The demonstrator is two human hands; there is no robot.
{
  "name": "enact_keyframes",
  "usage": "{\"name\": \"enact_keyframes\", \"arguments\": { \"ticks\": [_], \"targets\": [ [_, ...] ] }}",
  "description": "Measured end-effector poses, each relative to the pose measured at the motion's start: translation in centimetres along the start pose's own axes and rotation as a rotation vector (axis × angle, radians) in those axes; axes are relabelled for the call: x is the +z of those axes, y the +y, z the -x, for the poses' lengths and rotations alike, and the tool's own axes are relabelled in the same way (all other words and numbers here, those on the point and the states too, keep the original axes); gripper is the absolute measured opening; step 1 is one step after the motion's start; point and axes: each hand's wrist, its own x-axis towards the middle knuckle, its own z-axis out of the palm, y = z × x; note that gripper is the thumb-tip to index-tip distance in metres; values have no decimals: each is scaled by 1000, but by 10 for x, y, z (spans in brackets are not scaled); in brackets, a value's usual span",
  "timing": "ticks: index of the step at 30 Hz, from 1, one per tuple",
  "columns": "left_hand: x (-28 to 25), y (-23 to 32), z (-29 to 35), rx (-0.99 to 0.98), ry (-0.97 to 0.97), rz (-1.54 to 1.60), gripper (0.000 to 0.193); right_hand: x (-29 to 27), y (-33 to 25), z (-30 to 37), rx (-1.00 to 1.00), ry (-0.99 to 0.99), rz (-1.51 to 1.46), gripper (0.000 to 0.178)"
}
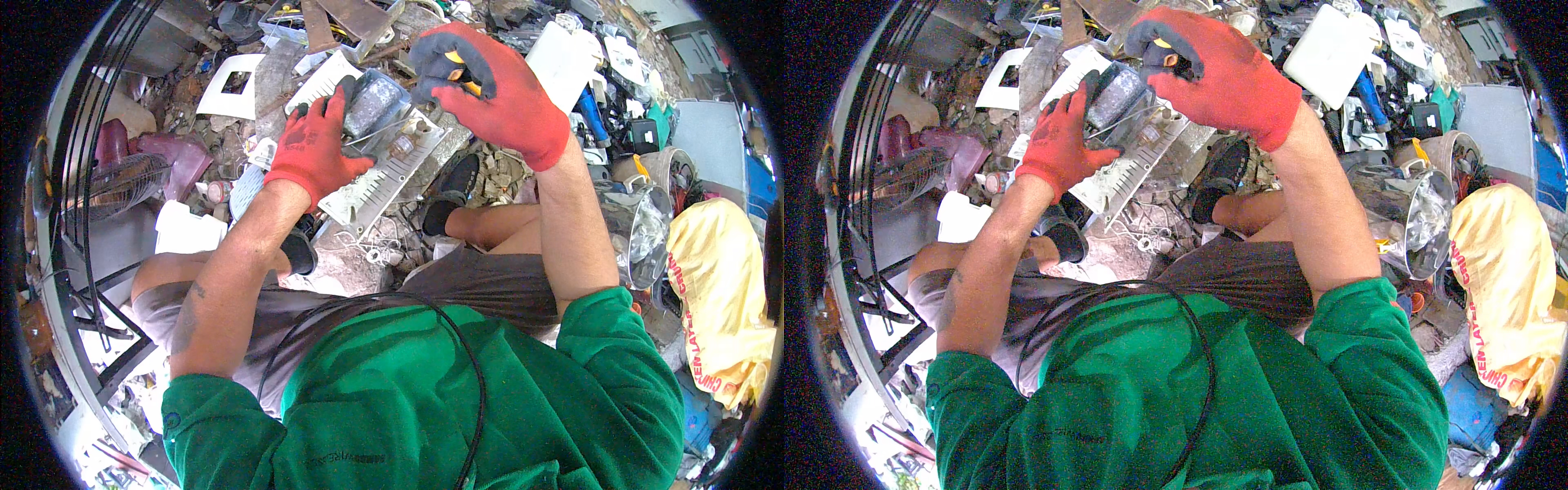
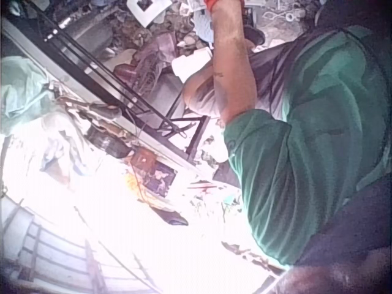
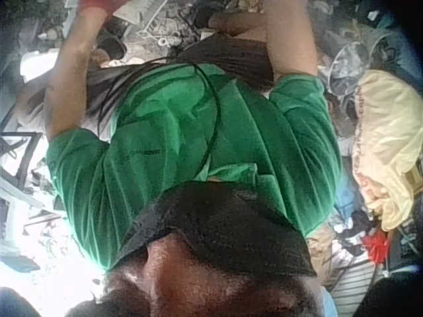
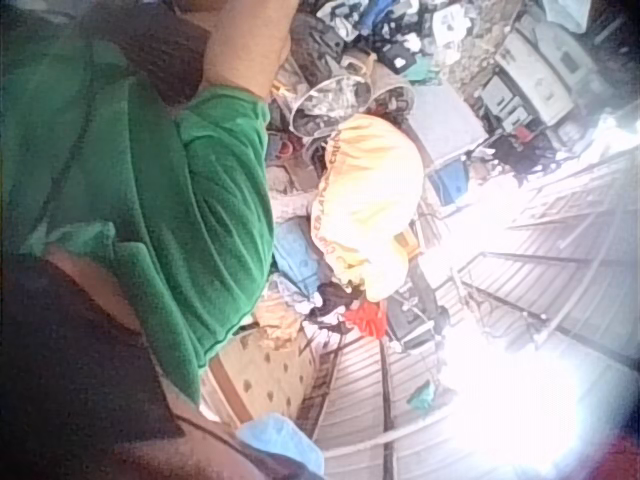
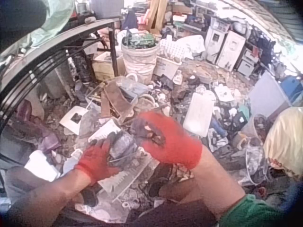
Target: The person uses a screwdriver and pliers to disassemble an electronic device, stripping wires and removing a circuit board from a plastic casing.
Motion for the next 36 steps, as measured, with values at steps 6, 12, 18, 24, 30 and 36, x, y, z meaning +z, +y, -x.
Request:
{"name": "enact_keyframes", "arguments": {
  "ticks": [6, 12, 18, 24, 30, 36],
  "targets": [
    [1, 0, 1, 0, 9, 1, 108, -3, -12, 4, -14, 15, 314, 45],
    [-4, -4, -7, 7, 45, 114, 105, -7, -14, -1, -23, -28, 419, 45],
    [-24, -1, -25, 232, 303, 432, 65, -5, -11, 1, -39, -93, 58, 52],
    [-25, 18, -45, 278, 2, 614, 53, -7, -9, -2, -145, -63, 74, 54],
    [-24, 25, -54, 209, -12, 742, 56, -12, -10, -8, -242, 16, 184, 55],
    [-9, 29, -54, 192, 34, 788, 56, -2, -4, 2, -73, 94, 99, 47]
  ]
}}
